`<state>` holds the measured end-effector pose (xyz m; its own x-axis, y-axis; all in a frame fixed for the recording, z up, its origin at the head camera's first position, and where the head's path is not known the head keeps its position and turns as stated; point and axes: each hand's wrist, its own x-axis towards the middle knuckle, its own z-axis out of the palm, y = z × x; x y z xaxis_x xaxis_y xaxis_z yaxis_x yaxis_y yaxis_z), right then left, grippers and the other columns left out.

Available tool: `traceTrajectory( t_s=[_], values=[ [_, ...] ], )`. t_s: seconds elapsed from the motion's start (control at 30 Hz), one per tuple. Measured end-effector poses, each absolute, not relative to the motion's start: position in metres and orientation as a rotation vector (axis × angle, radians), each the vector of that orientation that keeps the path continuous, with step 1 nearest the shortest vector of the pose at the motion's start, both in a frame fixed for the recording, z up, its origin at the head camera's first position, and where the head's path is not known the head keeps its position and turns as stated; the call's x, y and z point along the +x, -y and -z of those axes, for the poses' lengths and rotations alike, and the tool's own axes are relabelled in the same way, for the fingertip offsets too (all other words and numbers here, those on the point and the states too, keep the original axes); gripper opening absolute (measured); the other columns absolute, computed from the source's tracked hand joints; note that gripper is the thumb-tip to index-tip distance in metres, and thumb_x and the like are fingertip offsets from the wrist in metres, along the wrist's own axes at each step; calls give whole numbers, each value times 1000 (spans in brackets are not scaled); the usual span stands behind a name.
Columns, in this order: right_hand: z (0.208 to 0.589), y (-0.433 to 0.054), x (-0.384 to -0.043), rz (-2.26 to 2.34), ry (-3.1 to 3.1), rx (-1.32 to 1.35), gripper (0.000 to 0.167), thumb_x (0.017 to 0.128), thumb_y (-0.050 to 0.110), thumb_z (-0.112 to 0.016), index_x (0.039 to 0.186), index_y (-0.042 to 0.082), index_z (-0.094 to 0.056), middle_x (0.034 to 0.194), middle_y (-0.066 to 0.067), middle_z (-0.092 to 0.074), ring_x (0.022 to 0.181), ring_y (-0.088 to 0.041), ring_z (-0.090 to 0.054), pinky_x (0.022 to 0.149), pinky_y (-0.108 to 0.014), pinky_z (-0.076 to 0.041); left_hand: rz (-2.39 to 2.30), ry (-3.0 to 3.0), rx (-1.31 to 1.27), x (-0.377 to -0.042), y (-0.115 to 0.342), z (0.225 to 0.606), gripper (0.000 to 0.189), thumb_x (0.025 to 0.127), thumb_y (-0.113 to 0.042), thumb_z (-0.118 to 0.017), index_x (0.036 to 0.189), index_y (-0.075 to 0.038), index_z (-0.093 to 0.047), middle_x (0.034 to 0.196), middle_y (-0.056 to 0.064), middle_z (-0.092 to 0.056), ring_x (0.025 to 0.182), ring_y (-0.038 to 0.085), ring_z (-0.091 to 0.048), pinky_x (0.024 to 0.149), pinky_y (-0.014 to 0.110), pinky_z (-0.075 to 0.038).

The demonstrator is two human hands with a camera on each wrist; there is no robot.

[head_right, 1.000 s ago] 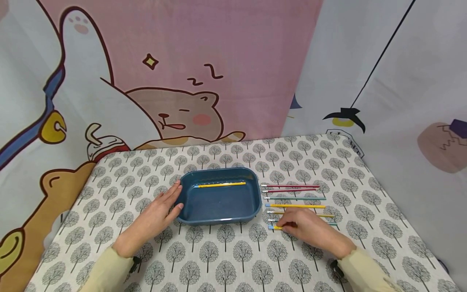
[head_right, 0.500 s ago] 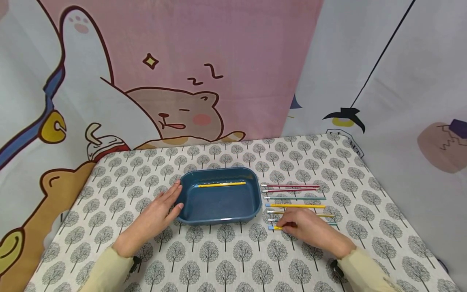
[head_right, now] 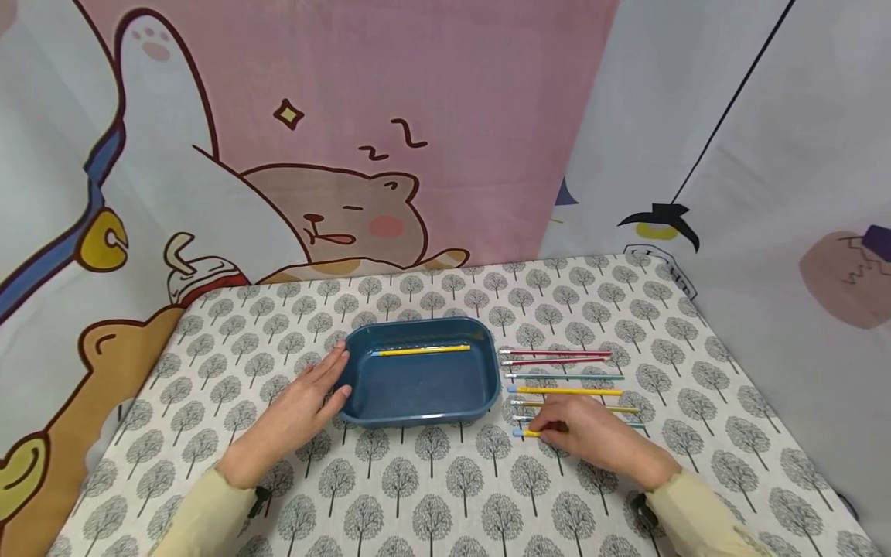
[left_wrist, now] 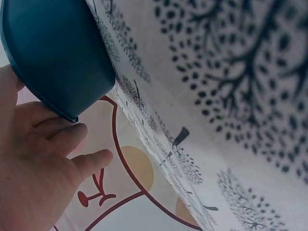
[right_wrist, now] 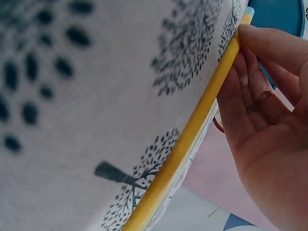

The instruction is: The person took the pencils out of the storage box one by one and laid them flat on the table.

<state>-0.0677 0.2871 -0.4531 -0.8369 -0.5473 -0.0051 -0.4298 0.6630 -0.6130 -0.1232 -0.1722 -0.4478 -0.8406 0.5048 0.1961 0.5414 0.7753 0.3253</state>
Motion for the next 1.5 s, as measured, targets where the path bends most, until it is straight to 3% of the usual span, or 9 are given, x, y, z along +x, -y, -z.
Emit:
traceTrajectory(
  t_s=[0.27, 0.6, 0.93, 1.23, 1.5],
  values=[
    [452, -288, -70, 928, -2672, -810, 28, 91, 2, -77, 107, 24, -80, 104, 14, -70, 86, 1, -63, 70, -24, -58, 540, 2876, -827, -123, 172, 449, 62, 108, -33, -54, 156, 4, -39, 167, 17, -28, 150, 36, -37, 116, 70, -27],
    [450, -286, -66, 949, -2719, -857, 26, 89, 7, -79, 108, 24, -80, 105, 15, -70, 90, 0, -64, 76, -26, -59, 441, 2847, -848, -124, 172, 446, 61, 108, -36, -53, 155, 2, -44, 165, 16, -32, 150, 37, -35, 118, 69, -25],
    [431, -278, -66, 901, -2877, -973, 19, 91, 12, -80, 108, 21, -80, 103, 16, -69, 86, 2, -61, 70, -25, -58, 478, 2873, -848, -133, 170, 438, 65, 108, -38, -54, 160, -3, -37, 170, 13, -23, 157, 32, -19, 123, 64, -19],
    [407, -260, -69, 944, -2986, -963, 26, 92, 13, -79, 112, 29, -78, 114, 18, -68, 102, -5, -66, 82, -33, -60, 393, 2981, -819, -136, 170, 442, 81, 108, -54, -45, 161, 3, -25, 171, 16, -12, 157, 35, -16, 121, 66, -24],
    [392, -236, -75, 1008, -2983, -939, 25, 97, 19, -75, 122, 22, -76, 129, 7, -68, 122, -22, -64, 92, -47, -58, 367, 3007, -809, -136, 166, 442, 81, 108, -54, -43, 161, 4, -24, 171, 17, -13, 157, 36, -18, 122, 65, -22]
  ],
)
